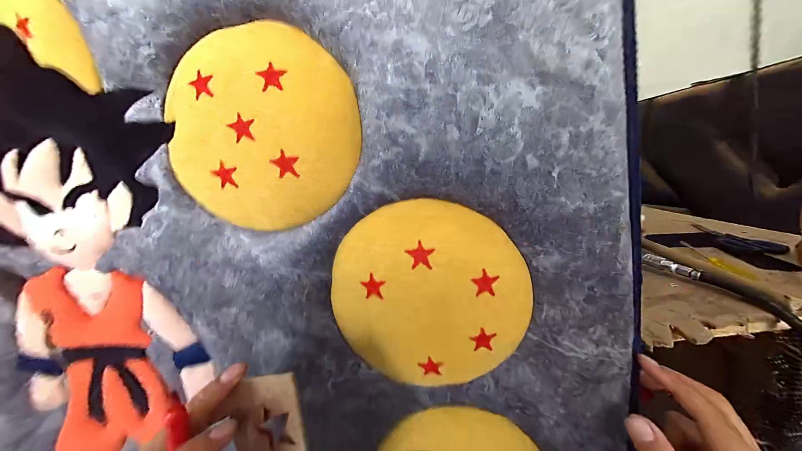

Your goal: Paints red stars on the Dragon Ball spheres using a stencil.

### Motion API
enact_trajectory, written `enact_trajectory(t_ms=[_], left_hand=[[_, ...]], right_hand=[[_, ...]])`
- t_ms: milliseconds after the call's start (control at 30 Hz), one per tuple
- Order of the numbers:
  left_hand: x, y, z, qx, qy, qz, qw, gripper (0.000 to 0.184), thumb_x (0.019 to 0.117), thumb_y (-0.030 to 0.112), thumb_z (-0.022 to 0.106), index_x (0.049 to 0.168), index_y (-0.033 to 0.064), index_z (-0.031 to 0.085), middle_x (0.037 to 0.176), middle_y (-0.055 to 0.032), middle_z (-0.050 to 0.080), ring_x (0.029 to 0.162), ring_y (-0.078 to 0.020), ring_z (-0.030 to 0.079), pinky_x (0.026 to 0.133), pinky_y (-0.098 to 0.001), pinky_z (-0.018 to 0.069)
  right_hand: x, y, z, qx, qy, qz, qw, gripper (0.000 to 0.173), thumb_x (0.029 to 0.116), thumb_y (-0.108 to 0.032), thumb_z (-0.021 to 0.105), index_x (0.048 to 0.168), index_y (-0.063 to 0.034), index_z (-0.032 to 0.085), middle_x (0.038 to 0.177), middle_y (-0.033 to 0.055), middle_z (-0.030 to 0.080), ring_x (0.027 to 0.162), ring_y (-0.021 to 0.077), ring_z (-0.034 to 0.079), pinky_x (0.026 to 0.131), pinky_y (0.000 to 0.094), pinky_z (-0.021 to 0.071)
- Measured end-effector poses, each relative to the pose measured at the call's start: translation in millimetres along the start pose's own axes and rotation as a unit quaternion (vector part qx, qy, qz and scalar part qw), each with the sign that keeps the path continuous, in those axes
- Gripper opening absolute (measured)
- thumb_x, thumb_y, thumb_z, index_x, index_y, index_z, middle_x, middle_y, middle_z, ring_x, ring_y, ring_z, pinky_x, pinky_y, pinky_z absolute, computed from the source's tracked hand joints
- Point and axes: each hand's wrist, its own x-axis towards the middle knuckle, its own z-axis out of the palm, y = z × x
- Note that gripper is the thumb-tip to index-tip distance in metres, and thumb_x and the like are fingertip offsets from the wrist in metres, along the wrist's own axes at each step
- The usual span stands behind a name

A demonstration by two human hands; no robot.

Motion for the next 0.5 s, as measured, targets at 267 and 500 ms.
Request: enact_trajectory(t_ms=[267,500], left_hand=[[-21.7,44.0,35.3,0.067,-0.009,-0.051,0.996,0.068,0.0831,0.027,0.087,0.141,0.025,0.051,0.153,-0.0071,0.052,0.14,-0.024,0.053,0.113,-0.0443,0.0496],[34.9,18.1,48.5,0.125,0.005,0.066,0.99,0.056,0.0903,0.035,0.08,0.139,0.0278,0.053,0.154,-0.0024,0.052,0.132,-0.0224,0.06,0.103,-0.0422,0.0553]], right_hand=[[-18.4,5.2,-13.0,0.063,-0.058,0.035,0.996,0.05,0.101,-0.031,0.064,0.139,0.0013,0.058,0.118,0.0176,0.065,0.067,0.0041,0.053,0.051,0.0182,0.0416],[-46.1,-16.9,12.9,-0.015,0.034,0.079,0.996,0.057,0.1008,-0.042,0.061,0.148,-0.0092,0.057,0.136,0.0179,0.059,0.071,0.001,0.052,0.056,0.0171,0.0428]])
